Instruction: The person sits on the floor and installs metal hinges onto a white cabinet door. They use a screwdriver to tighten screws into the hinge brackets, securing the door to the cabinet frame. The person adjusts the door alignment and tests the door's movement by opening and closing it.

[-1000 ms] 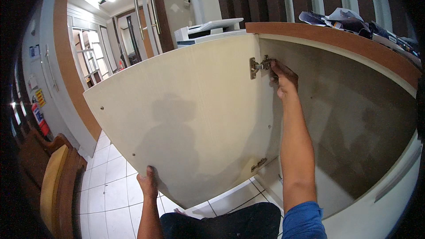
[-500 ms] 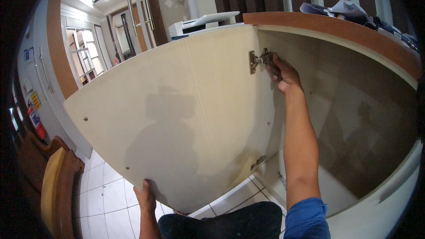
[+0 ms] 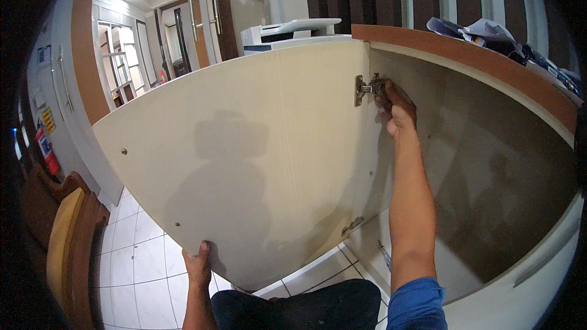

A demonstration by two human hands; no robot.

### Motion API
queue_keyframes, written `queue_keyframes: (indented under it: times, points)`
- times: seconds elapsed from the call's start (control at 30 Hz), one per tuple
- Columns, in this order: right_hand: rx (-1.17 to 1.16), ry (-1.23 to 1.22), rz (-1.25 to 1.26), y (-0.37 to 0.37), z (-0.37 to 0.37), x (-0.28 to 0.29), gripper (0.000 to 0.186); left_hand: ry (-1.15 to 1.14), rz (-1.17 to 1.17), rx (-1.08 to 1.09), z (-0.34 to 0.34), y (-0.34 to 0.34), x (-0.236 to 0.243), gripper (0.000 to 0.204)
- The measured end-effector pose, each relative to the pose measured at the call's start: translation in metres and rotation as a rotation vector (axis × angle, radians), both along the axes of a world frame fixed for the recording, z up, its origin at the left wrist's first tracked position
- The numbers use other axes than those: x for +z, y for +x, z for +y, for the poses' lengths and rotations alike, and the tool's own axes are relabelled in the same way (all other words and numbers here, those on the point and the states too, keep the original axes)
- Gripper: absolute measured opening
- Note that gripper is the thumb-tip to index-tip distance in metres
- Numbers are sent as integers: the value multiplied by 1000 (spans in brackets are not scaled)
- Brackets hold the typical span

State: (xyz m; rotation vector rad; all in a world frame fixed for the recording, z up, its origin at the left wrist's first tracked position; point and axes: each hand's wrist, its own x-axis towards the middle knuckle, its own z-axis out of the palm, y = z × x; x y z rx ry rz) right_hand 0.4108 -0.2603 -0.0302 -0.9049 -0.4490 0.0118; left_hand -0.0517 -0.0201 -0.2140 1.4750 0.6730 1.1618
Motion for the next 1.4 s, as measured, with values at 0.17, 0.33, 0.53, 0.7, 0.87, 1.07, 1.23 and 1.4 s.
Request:
queue_keyframes:
  times: [0.17,0.33,0.53,0.7,0.87,1.07,1.23,1.4]
  points:
    - [-809,-246,-590,-7,2,3,28,9,-32,-76,3,0,-1,65]
    - [-1030,-581,-887,-37,1,3,33,31,-20,-32,3,0,0,61]
    - [-1036,-873,-962,-46,-6,6,31,0,28,5,-5,-2,2,57]
    - [-1121,-853,-1027,-33,0,-4,28,-4,-14,-22,-7,-2,3,59]
    - [-1147,-825,-1079,-24,-1,-7,28,-10,-53,15,-11,1,3,60]
    - [-1059,-752,-1066,-22,-8,-7,27,53,29,-6,-2,-3,-7,59]
    - [-1041,-548,-950,-16,-30,-25,30,75,61,43,9,-5,-17,60]
    - [-1038,-441,-488,-11,-102,-104,31,59,96,59,14,-6,-15,66]
